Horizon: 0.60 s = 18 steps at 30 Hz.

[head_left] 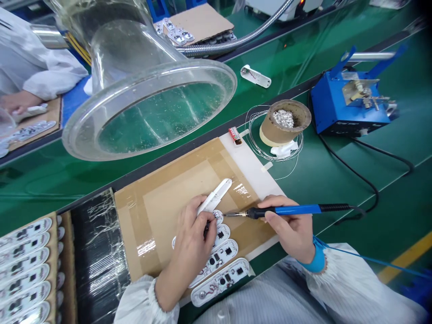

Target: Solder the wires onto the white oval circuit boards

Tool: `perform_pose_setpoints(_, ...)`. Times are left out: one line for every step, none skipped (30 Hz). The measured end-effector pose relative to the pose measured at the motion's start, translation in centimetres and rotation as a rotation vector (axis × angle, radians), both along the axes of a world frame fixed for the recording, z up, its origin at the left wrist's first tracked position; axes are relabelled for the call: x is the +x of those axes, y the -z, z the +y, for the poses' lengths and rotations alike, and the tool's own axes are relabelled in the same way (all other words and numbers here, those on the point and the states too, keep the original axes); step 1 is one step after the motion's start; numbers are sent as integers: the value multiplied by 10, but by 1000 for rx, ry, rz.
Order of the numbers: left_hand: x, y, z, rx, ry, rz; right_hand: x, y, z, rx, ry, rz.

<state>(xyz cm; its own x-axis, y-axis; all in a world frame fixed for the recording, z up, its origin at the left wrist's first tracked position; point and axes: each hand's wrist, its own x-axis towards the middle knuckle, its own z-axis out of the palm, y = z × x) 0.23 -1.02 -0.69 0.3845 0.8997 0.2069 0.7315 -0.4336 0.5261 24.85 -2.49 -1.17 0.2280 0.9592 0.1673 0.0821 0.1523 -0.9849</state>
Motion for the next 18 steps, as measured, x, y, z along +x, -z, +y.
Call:
perform_pose_setpoints(0,0,0,3,-2,1,1,2,-1,-4,11,9)
perform_pose_setpoints(0,0,0,7,-2,3,1,3,-2,-10,20,23)
perform_pose_setpoints(0,0,0,12,-2,4,3,5,-3,-16,25,41)
perform_pose_setpoints(0,0,0,14,-3,6,4,7,-3,-21,29,61)
perform_pose_setpoints(0,0,0,17,-4,8,7,8,-2,-24,34,82)
perform_pose_setpoints(-1,0,0,19,-6,11,10,8,1,-15,51,104)
perform_pose_setpoints(-1,0,1,20,-6,13,14,6,6,5,80,125)
perform_pose_setpoints(-1,1,1,22,-6,14,20,3,13,38,125,146)
perform_pose_setpoints(-2,1,1,26,-6,15,27,-1,22,85,190,170)
perform_pose_setpoints(-2,2,1,33,-3,15,35,-6,34,134,258,190)
perform_pose_setpoints(-3,3,2,43,-1,15,44,-12,47,206,335,229)
perform_pose_setpoints(-3,4,2,56,0,16,54,-16,61,269,390,274)
perform_pose_setpoints(-3,5,3,70,2,18,64,-20,75,297,428,317)
perform_pose_setpoints(-4,5,3,85,2,21,75,-22,89,315,452,379)
perform_pose_setpoints(-4,6,4,100,0,23,84,-22,101,319,460,452)
perform_pose_setpoints(-5,7,4,112,-3,26,93,-20,113,281,443,525)
perform_pose_setpoints(-5,8,5,121,-6,26,100,-17,123,233,440,584)
perform_pose_setpoints(-5,9,5,128,-8,24,106,-12,131,172,446,600)
